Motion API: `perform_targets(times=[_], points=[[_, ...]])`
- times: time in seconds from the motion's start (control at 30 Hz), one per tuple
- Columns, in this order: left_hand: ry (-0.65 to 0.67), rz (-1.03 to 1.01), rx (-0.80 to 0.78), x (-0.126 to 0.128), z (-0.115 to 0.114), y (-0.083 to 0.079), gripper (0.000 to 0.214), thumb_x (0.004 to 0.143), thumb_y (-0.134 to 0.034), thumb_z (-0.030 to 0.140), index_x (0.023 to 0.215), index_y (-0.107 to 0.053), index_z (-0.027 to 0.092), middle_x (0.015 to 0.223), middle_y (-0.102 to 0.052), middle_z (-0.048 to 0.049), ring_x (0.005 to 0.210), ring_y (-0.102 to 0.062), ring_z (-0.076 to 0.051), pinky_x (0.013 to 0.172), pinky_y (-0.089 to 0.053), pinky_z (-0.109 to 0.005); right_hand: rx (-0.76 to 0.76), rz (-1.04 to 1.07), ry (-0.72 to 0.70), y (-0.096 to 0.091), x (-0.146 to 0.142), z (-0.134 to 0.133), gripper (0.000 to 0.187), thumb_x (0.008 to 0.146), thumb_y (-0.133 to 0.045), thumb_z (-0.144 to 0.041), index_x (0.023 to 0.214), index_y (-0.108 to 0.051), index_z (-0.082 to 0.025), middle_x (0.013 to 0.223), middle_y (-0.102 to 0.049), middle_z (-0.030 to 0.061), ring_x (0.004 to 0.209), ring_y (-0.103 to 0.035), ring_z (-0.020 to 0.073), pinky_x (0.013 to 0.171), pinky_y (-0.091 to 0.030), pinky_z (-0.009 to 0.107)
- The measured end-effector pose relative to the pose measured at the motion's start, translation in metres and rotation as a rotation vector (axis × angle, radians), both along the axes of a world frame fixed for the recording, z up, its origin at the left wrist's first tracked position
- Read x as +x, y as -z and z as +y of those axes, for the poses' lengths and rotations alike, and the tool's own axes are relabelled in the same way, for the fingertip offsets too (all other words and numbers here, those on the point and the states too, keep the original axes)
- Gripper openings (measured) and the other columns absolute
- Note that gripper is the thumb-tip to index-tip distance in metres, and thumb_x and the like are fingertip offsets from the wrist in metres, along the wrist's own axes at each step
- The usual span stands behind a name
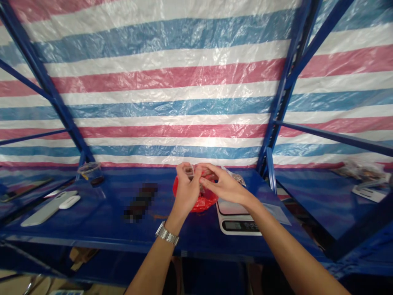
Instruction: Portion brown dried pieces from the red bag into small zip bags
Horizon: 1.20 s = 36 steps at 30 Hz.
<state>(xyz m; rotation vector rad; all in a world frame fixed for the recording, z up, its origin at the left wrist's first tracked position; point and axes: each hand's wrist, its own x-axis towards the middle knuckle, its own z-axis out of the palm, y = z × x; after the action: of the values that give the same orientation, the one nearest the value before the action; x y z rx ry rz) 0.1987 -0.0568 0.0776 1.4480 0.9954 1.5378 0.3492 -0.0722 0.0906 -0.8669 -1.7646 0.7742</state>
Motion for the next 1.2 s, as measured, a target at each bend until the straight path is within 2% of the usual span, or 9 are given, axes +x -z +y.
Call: perform_targets(times=[0.1,0.23,0.4,0.57,0.73,0.83,0.9,1.03,1.2], points=[[0.203,-0.102,-0.149,0.03,0.007,-0.003,0.039,0.093,-0.065,0.049,0.114,-0.043,0.025,0.102,-0.065,-0.0046,0.087,-0.069,-0.018,0.075,-0.055,-0.029,-0.069,0.095,-0.008,0.004,0.02,0.0,0.041,0.088,-0.07,-0.038,0.127,-0.061,-0.025,0.116,-0.074,0.0064,0.097,-0.071,0.0189,0.086,-0.059,0.033],[0.433,-0.216,-0.212,0.056,0.009,0.009,0.051,0.086,-0.07,0.06,0.111,-0.042,0.025,0.1,-0.065,-0.0039,0.081,-0.069,-0.018,0.07,-0.058,-0.031,-0.183,0.095,-0.026,0.014,0.049,-0.002,0.045,0.087,-0.072,-0.039,0.129,-0.059,-0.025,0.113,-0.073,0.0062,0.089,-0.07,0.017,0.073,-0.058,0.028],[0.554,-0.172,-0.183,0.065,0.008,0.031,0.052,0.086,-0.067,0.065,0.114,-0.048,0.026,0.109,-0.065,-0.0047,0.094,-0.069,-0.018,0.081,-0.057,-0.032,-0.247,0.037,0.019,0.025,0.067,-0.015,0.044,0.084,-0.077,-0.04,0.122,-0.065,-0.022,0.109,-0.075,0.0066,0.091,-0.07,0.0187,0.079,-0.058,0.031],[0.483,0.066,-0.016,0.065,0.005,0.042,0.051,0.089,-0.072,0.048,0.129,-0.048,0.026,0.131,-0.059,-0.0099,0.121,-0.061,-0.022,0.102,-0.051,-0.035,-0.261,-0.017,0.069,0.038,0.086,-0.027,0.035,0.085,-0.076,-0.042,0.111,-0.069,-0.019,0.111,-0.075,0.0079,0.1,-0.071,0.0221,0.089,-0.056,0.036],[0.247,0.495,0.295,0.046,0.008,0.055,0.058,0.09,-0.071,0.041,0.14,-0.046,0.024,0.141,-0.054,-0.0147,0.137,-0.048,-0.031,0.119,-0.034,-0.051,-0.105,-0.283,0.397,0.067,0.109,-0.025,0.035,0.081,-0.077,-0.035,0.113,-0.071,-0.022,0.102,-0.075,0.0056,0.094,-0.069,0.0229,0.087,-0.054,0.038],[0.131,0.72,0.374,0.034,0.012,0.061,0.052,0.095,-0.062,0.042,0.142,-0.046,0.026,0.14,-0.055,-0.0132,0.138,-0.047,-0.033,0.116,-0.036,-0.052,-0.013,-0.419,0.443,0.074,0.113,-0.022,0.041,0.078,-0.081,-0.034,0.117,-0.071,-0.024,0.113,-0.075,0.006,0.105,-0.069,0.0257,0.099,-0.051,0.043],[0.086,0.779,0.379,0.03,0.014,0.062,0.048,0.099,-0.055,0.041,0.143,-0.046,0.025,0.137,-0.056,-0.0132,0.134,-0.049,-0.032,0.113,-0.039,-0.051,0.037,-0.402,0.463,0.07,0.114,-0.021,0.04,0.083,-0.078,-0.038,0.12,-0.071,-0.024,0.118,-0.075,0.0079,0.11,-0.069,0.0268,0.102,-0.05,0.043],[0.038,0.807,0.394,0.029,0.015,0.055,0.039,0.102,-0.049,0.039,0.138,-0.05,0.024,0.133,-0.059,-0.0133,0.126,-0.053,-0.032,0.108,-0.042,-0.049,0.167,-0.293,0.633,0.058,0.119,-0.02,0.028,0.097,-0.059,-0.041,0.112,-0.072,-0.021,0.114,-0.075,0.011,0.107,-0.069,0.0268,0.099,-0.051,0.042],[0.028,0.856,0.393,0.026,0.021,0.051,0.027,0.101,-0.043,0.021,0.122,-0.061,0.024,0.119,-0.068,-0.0112,0.113,-0.061,-0.029,0.101,-0.047,-0.045,0.221,-0.263,0.752,0.059,0.127,-0.016,0.031,0.1,-0.051,-0.043,0.105,-0.072,-0.02,0.11,-0.076,0.0117,0.103,-0.069,0.0268,0.093,-0.052,0.041]])
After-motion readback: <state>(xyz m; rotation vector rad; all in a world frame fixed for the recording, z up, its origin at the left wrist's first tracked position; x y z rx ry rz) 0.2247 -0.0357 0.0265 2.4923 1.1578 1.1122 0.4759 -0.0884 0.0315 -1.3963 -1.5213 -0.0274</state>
